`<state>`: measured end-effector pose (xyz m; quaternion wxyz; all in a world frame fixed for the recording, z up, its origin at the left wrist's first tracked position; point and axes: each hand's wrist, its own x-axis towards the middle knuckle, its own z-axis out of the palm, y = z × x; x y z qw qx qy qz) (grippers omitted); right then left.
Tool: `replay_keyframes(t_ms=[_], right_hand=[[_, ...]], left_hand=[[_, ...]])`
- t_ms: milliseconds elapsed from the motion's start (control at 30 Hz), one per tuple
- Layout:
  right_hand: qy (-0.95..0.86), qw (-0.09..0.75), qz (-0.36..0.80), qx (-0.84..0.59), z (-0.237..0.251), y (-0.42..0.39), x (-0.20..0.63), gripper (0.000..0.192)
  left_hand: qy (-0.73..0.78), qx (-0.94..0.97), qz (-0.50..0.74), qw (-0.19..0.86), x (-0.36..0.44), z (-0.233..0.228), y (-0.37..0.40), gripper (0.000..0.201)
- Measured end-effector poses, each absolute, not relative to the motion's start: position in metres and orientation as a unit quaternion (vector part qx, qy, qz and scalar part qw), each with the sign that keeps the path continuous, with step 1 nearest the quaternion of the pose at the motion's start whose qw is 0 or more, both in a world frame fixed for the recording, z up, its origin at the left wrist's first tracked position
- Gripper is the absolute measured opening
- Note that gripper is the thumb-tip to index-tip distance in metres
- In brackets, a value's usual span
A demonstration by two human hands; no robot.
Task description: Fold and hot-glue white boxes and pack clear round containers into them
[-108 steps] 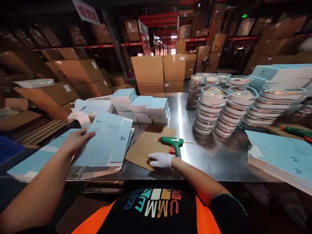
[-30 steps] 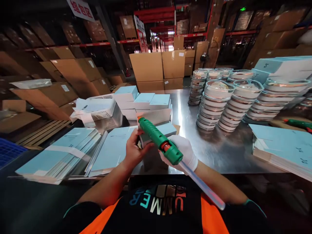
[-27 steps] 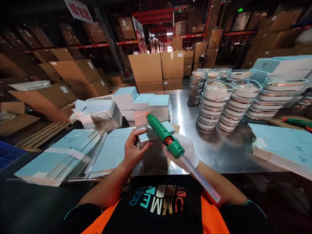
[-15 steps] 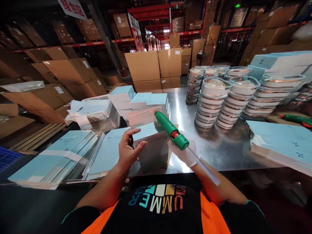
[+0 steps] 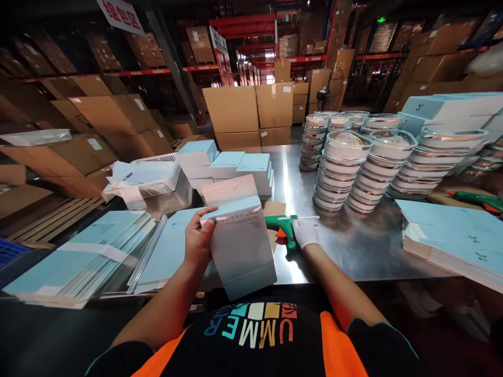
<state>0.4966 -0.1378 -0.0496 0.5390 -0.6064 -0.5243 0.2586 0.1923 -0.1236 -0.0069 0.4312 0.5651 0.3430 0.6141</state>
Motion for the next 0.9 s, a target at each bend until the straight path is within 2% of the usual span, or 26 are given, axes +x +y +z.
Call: replay_keyframes(t_ms=[67,200,333,467,567,667,900], right_hand=[[-0.511,0.564,0.268,-0.592,-0.037,-0.142,0.49,0.054],[-0.532,0.613,0.369,-0.453,0.002,-0.16,0.456,0.076],[-0.578,0.57,0.383,-0.441,0.027,-0.171,0.442,0.08],[-0.66,0.526,0.333,-0.42,0.018,-0.17,0.461,0.09],[-0.722,0.516,0.263,-0.38,0.007,-0.173,0.47,0.068],[-0.73,0.517,0.244,-0.375,0.004,-0.183,0.466,0.044],[-0.739,0.528,0.224,-0.354,0.007,-0.189,0.459,0.025]], left_hand=[[0.333,0.578,0.612,0.425,0.197,-0.006,-0.124,0.071],[0.298,0.624,0.601,0.4,0.211,-0.006,-0.129,0.071],[0.25,0.663,0.616,0.343,0.218,-0.014,-0.128,0.067],[0.211,0.649,0.657,0.321,0.214,-0.021,-0.119,0.062],[0.184,0.653,0.661,0.319,0.207,-0.018,-0.116,0.059],[0.179,0.731,0.592,0.288,0.199,-0.009,-0.118,0.044],[0.165,0.768,0.559,0.266,0.191,-0.001,-0.118,0.033]])
